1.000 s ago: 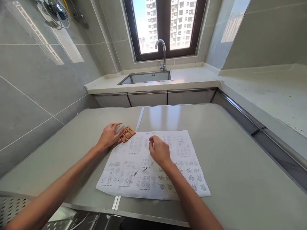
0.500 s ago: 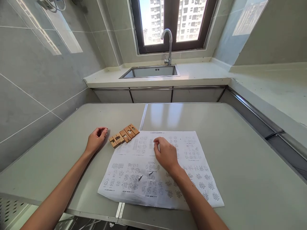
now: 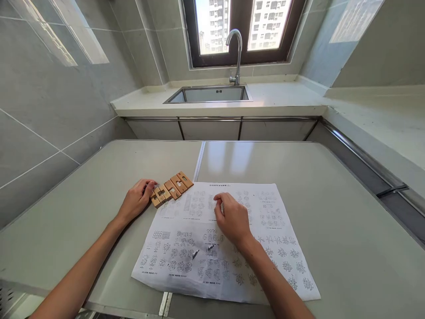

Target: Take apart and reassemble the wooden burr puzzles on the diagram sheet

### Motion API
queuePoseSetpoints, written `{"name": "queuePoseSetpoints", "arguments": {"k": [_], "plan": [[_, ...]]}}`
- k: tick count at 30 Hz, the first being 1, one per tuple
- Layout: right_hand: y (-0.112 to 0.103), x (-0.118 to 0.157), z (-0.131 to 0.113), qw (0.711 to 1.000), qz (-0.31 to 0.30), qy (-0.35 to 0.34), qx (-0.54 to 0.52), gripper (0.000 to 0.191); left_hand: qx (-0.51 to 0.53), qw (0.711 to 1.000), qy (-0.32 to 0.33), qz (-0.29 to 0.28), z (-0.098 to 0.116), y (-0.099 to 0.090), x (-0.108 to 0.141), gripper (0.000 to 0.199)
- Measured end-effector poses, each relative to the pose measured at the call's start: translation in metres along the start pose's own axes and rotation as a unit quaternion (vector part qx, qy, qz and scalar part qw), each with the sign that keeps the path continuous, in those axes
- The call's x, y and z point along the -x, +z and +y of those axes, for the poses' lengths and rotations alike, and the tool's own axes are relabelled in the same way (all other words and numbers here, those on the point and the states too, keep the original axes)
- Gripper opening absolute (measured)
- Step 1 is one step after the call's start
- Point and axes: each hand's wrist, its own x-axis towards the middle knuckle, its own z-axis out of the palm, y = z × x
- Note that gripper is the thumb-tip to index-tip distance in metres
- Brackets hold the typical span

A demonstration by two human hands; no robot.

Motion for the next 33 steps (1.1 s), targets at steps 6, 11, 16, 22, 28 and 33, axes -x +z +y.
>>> {"name": "queuePoseSetpoints", "arguments": {"k": [6,11,16,22,28,33], "plan": [[-0.0009,0.0008,-0.002,1.0,0.005,0.0,0.0,0.024,-0.008,1.0,0.004,-0.015,0.0041,0.0005,0.0025,0.053],[0.0004,0.0015,-0.0008,1.0,0.002,0.002,-0.003,0.024,-0.009,1.0,0.013,-0.013,0.0038,0.0012,0.0028,0.054],[0.0007,0.0014,-0.0005,1.0,0.002,0.003,-0.003,0.024,-0.017,1.0,0.011,-0.015,0.0038,0.0017,0.003,0.055],[-0.0009,0.0026,-0.0007,1.0,0.001,0.0,-0.004,0.023,-0.019,1.0,0.012,-0.019,0.0064,0.0013,0.004,0.055],[-0.0008,0.003,0.0,1.0,0.002,-0.003,-0.007,0.022,-0.02,0.999,0.015,-0.021,0.0066,0.0011,0.0045,0.053],[-0.0005,0.0029,-0.0004,1.0,0.007,-0.006,-0.011,0.022,-0.023,0.999,0.02,-0.02,0.0068,0.0012,0.0043,0.052]]}}
